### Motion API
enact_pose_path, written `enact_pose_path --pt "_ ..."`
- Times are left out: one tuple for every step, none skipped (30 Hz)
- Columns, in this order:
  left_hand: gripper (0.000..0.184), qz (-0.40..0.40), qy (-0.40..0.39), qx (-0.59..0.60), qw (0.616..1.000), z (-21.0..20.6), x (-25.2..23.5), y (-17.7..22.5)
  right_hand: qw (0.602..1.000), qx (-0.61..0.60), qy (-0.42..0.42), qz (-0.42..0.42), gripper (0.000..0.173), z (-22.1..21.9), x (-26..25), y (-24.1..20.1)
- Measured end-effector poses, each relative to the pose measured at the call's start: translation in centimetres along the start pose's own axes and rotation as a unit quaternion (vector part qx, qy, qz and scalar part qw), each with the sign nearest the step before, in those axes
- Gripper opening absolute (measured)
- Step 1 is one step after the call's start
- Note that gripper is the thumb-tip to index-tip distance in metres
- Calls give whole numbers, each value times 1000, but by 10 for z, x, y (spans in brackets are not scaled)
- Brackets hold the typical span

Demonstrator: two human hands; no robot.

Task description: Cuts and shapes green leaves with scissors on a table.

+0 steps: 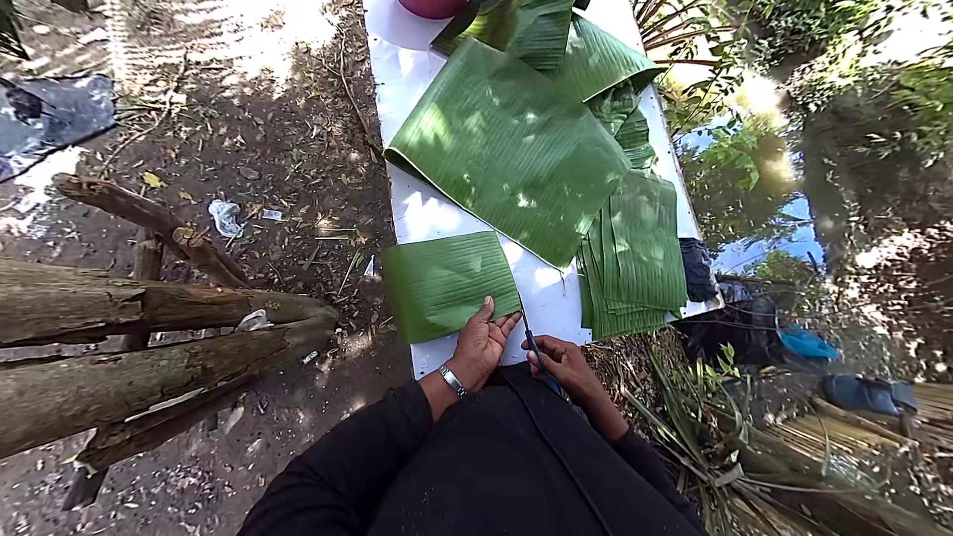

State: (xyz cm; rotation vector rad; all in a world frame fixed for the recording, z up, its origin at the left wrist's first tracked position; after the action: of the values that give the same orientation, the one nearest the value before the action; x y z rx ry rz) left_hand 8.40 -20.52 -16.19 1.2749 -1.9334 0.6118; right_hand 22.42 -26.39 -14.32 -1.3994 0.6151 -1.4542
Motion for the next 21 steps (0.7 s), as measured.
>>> enact_pose_path --pt "37 1 2 0 1000 1 0 0 1000 1 2 2 26 0 1 0" --pt "37 2 5 -1 1000 1 -1 0 1000 0 5 4 24 0 1 -1" --pt "37 2 10 -3 1000 1 -1 0 1000 -1 7 6 23 1 2 0" --pt "37 2 14 -5 1000 1 -1 0 1000 0 8 7 23 1 2 0" --pt "38 1 17 -9 1000 2 0 0 1000 0 10 9 22 1 2 0" --pt "38 1 20 -13 1000 2 0 1 1000 0 12 12 22 1 2 1" --pt "39 1 22 -16 1000 2 0 1 1000 0 13 14 22 1 3 1" --pt "39 2 23 -17 1000 2 0 1 1000 1 14 14 22 1 3 1" --pt "40 2 25 -16 1000 3 0 1 1000 1 14 14 22 1 2 1" --pt "40 2 26 -16 1000 3 0 1 1000 1 16 12 22 1 2 0" --pt "39 4 27 -15 1000 4 1 1 1000 0 16 7 23 0 1 -2" --pt "39 7 26 -15 1000 4 1 0 1000 -1 14 -2 24 0 0 -3" --pt "39 11 26 -16 999 5 2 -2 1000 -4 14 -11 24 0 -2 -4" --pt "39 17 24 -20 999 5 3 -3 1000 -9 14 -14 25 0 -5 -5" --pt "40 22 22 -24 999 6 4 -4 1000 -13 13 -13 25 0 -7 -6" --pt "40 23 20 -25 999 5 4 -4 1000 -15 13 -11 26 1 -10 -7" --pt "40 20 19 -24 999 5 4 -4 1000 -16 14 -9 26 1 -11 -8" --pt "40 18 20 -22 999 4 3 -3 1000 -15 16 -8 25 2 -12 -8" --pt "40 16 21 -20 999 4 3 -3 1000 -14 21 -8 24 2 -12 -8" --pt "39 15 21 -18 999 4 3 -2 1000 -13 24 -7 23 2 -11 -8" --pt "39 14 21 -16 1000 4 3 -2 1000 -10 28 -6 22 3 -11 -8"
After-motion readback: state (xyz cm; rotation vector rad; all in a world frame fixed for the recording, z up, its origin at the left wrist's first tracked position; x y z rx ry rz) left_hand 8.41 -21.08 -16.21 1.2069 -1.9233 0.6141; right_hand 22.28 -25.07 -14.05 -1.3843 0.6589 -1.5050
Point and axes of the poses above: each hand's wrist, its own x-axis away from the middle knuckle, its own z-axis out of the back of the hand, y = z × x, the point moved 8 cm from there along -x, towards the middle knuckle, and after that the axes turned 15 degrees about x, right-handed, at the moved point
